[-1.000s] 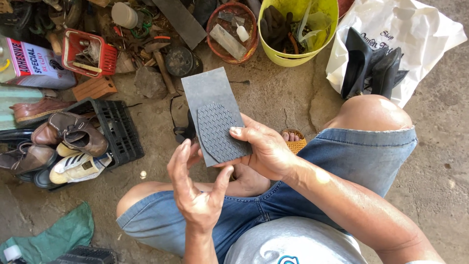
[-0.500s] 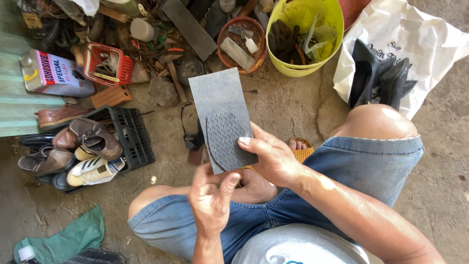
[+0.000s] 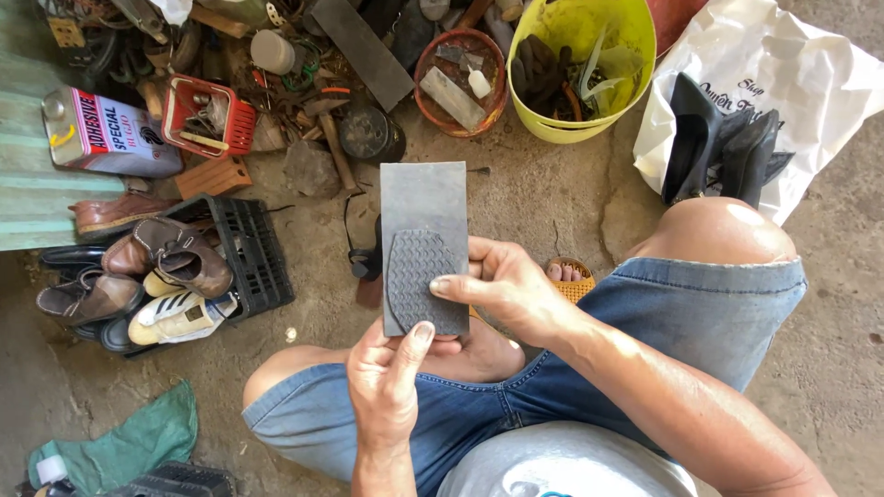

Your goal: Cutting a rubber sole piece with scissors and fitting it to the heel of a shoe

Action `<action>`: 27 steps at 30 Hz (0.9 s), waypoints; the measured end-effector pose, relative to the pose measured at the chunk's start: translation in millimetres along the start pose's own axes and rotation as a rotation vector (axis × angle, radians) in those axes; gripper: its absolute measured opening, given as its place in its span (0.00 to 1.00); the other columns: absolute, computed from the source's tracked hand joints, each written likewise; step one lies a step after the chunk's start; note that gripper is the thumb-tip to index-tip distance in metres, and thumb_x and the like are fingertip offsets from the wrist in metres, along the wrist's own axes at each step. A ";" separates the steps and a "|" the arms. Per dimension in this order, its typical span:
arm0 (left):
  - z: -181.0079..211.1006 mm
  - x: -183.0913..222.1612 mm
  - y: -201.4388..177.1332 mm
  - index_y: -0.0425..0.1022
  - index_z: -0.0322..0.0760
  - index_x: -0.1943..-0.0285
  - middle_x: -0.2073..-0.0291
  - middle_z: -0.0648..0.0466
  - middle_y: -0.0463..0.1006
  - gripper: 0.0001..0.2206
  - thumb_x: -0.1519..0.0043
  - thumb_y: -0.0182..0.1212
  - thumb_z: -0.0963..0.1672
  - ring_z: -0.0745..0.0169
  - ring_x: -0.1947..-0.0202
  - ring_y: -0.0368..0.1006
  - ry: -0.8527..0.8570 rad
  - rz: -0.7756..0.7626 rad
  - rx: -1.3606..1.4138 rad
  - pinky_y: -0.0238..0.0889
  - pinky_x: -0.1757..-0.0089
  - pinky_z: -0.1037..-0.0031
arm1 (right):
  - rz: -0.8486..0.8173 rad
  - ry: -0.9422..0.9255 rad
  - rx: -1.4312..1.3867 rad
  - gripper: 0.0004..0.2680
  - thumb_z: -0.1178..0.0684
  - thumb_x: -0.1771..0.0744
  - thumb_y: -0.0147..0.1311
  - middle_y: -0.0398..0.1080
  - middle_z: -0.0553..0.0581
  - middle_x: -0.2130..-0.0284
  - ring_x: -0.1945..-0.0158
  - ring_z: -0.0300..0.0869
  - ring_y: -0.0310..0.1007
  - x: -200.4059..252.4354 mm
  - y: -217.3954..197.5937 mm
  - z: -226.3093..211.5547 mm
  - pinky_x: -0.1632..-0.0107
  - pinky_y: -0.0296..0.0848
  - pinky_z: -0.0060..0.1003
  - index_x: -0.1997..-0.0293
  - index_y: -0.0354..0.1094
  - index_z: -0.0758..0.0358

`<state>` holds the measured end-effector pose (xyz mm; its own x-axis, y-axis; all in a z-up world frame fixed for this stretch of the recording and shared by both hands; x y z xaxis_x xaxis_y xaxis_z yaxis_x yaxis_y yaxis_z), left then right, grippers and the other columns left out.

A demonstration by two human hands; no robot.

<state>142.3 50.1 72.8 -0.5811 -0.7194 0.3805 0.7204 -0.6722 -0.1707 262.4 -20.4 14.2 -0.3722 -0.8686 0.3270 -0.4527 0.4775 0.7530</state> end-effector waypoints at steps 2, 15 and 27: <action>-5.6 -1.2 3.5 0.80 0.24 0.55 0.75 0.35 0.86 0.13 0.40 0.63 0.44 0.50 0.75 0.86 0.015 -0.061 0.082 0.80 0.63 0.71 | 0.053 0.032 -0.004 0.14 0.59 0.36 0.63 0.79 0.58 0.57 0.56 0.37 0.78 -0.8 -4.2 0.0 0.52 0.77 0.30 0.47 0.71 0.70; -6.2 -4.8 13.3 0.75 0.24 0.45 0.61 0.40 0.86 0.14 0.37 0.61 0.40 0.46 0.67 0.86 0.146 -0.105 0.131 0.84 0.58 0.64 | 0.084 0.021 -0.081 0.14 0.57 0.36 0.62 0.79 0.62 0.56 0.57 0.41 0.80 -2.9 -11.4 1.4 0.52 0.79 0.34 0.46 0.70 0.70; -182.9 -175.4 31.4 0.79 0.23 0.56 0.74 0.40 0.82 0.08 0.39 0.64 0.39 0.50 0.70 0.80 -0.006 -0.180 -0.468 0.75 0.63 0.60 | 0.552 -0.370 0.045 0.07 0.63 0.35 0.63 0.78 0.61 0.71 0.68 0.45 0.83 6.5 -87.8 -55.9 0.67 0.84 0.36 0.56 0.71 0.68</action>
<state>197.6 123.1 -165.6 -0.6774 -0.5843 0.4468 0.3608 -0.7933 -0.4904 345.0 -75.3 -17.9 -0.8089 -0.3964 0.4342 -0.1467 0.8512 0.5039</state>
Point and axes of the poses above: each hand's wrist, its own x-axis away from the middle knuckle, its own y-axis out of the palm, z = x × y, the point moved 10 cm from there along -x, towards the middle knuckle
